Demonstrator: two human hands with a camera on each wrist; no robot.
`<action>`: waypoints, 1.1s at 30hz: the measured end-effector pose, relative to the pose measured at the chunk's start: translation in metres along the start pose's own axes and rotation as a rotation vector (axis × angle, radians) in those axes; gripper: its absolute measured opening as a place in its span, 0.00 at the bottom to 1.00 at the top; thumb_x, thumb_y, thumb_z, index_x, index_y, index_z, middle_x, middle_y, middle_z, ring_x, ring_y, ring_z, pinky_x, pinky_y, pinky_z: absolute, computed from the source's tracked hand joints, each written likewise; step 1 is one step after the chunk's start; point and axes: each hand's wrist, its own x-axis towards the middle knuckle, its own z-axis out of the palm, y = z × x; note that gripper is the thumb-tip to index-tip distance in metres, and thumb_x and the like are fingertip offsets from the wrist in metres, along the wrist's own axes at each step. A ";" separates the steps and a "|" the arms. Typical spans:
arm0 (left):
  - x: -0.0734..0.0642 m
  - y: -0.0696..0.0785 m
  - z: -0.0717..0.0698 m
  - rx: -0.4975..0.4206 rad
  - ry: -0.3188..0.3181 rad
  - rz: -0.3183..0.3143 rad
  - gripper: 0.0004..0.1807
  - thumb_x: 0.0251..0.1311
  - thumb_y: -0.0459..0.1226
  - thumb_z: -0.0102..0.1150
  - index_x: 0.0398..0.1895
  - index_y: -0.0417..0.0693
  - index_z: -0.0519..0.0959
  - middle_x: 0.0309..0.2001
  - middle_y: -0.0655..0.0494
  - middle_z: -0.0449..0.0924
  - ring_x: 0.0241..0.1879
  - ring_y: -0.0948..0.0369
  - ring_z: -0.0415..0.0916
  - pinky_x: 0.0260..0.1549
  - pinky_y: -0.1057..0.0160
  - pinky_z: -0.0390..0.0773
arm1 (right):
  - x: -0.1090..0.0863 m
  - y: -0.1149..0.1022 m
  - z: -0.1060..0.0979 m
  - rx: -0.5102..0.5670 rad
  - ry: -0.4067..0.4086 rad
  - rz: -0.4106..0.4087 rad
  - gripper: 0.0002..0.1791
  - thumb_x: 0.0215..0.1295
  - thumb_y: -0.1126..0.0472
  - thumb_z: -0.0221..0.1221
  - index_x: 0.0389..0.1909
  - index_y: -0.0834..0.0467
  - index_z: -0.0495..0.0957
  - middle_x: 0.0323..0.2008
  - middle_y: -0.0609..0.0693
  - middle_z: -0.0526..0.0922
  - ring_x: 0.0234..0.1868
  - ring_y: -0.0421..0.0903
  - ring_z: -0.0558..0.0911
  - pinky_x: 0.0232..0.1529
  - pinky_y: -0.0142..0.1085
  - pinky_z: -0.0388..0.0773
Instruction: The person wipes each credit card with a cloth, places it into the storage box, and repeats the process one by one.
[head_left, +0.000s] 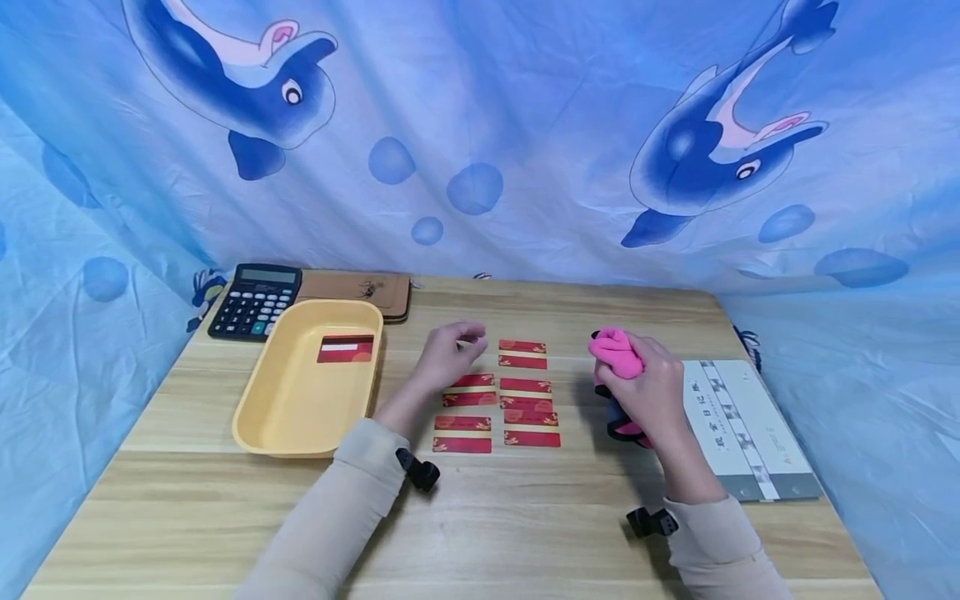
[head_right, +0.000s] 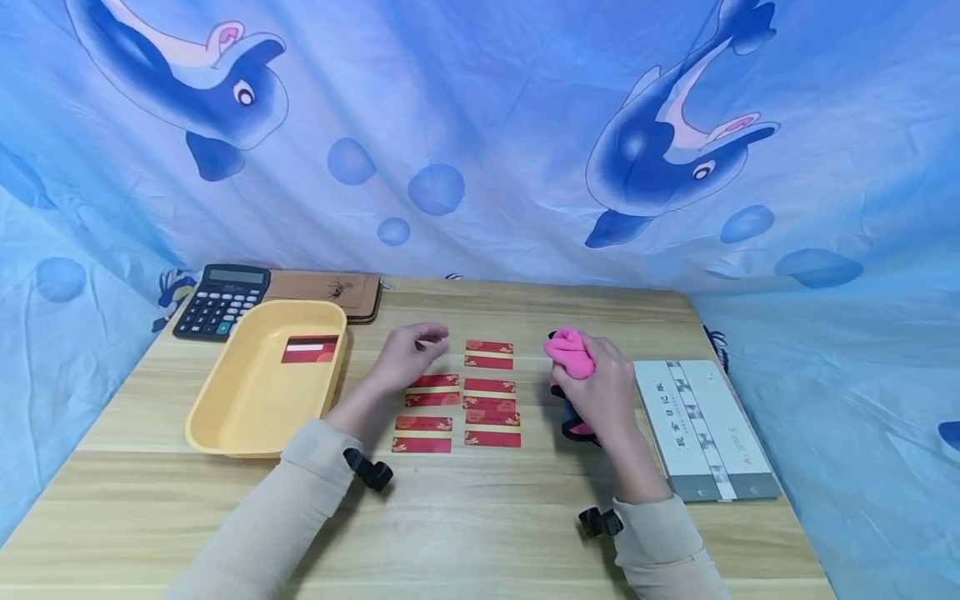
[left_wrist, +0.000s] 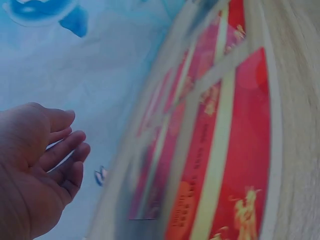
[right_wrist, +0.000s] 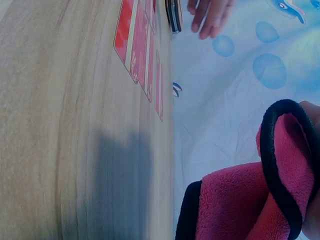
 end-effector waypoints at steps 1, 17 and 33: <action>0.002 -0.003 0.003 -0.005 -0.006 -0.009 0.18 0.72 0.36 0.59 0.61 0.38 0.79 0.54 0.46 0.82 0.54 0.53 0.79 0.55 0.53 0.82 | 0.000 0.000 0.000 0.003 0.003 -0.001 0.25 0.47 0.63 0.74 0.48 0.68 0.85 0.39 0.65 0.86 0.37 0.60 0.85 0.34 0.53 0.85; 0.016 -0.018 0.043 0.099 -0.100 -0.018 0.22 0.66 0.38 0.67 0.61 0.42 0.79 0.61 0.46 0.77 0.62 0.50 0.73 0.63 0.49 0.76 | -0.006 0.004 -0.001 0.007 0.016 0.040 0.25 0.47 0.64 0.74 0.49 0.69 0.84 0.40 0.64 0.87 0.37 0.59 0.85 0.34 0.52 0.85; 0.026 -0.019 0.056 0.153 -0.093 -0.058 0.33 0.61 0.40 0.72 0.69 0.47 0.74 0.66 0.48 0.73 0.64 0.51 0.70 0.65 0.51 0.73 | -0.009 0.006 -0.007 -0.015 0.029 0.073 0.25 0.48 0.64 0.75 0.50 0.68 0.84 0.41 0.63 0.87 0.39 0.56 0.86 0.37 0.46 0.84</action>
